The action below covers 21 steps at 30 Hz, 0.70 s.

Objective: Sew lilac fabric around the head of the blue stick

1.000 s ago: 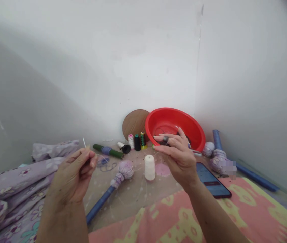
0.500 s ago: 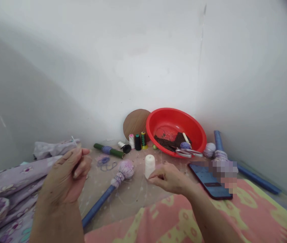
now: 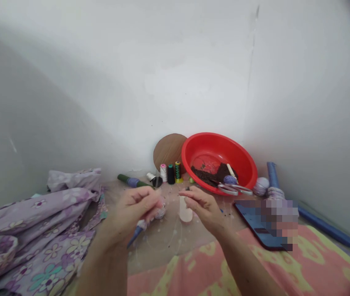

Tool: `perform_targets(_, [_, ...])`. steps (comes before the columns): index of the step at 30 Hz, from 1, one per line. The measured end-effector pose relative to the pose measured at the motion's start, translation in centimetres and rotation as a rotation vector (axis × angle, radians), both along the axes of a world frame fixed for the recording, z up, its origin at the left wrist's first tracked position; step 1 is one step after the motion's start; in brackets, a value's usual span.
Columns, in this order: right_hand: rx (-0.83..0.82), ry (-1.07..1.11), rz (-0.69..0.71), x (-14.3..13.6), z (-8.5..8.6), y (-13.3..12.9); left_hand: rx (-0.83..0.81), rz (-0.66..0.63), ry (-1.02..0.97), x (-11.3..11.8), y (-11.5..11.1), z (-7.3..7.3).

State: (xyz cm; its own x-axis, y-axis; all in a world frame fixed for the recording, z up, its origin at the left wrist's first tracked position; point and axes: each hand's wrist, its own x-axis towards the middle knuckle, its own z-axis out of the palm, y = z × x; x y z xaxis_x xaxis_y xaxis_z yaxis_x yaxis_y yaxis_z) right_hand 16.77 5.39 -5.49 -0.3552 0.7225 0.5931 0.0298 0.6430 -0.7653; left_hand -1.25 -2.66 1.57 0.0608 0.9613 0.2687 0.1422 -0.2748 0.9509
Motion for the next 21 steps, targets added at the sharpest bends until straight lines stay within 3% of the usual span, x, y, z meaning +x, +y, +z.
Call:
perform_targets(4, [-0.061,0.143,0.172,-1.1,-0.3,-0.9,-0.085,-0.162,0.218,2.1,1.0,-0.4])
perform_targets(8, [-0.227,0.323,0.279,-1.6,-1.6,-0.7,-0.08,-0.233,0.321,3.3,2.0,-1.2])
perform_targets(13, [-0.41,0.506,0.284,-1.5,-3.0,-0.4,-0.069,-0.288,0.331,3.8,2.9,-2.6])
perform_targets(21, [-0.461,0.655,0.406,-1.0,-3.5,-0.4,-0.137,-0.305,0.234,4.3,3.6,-3.4])
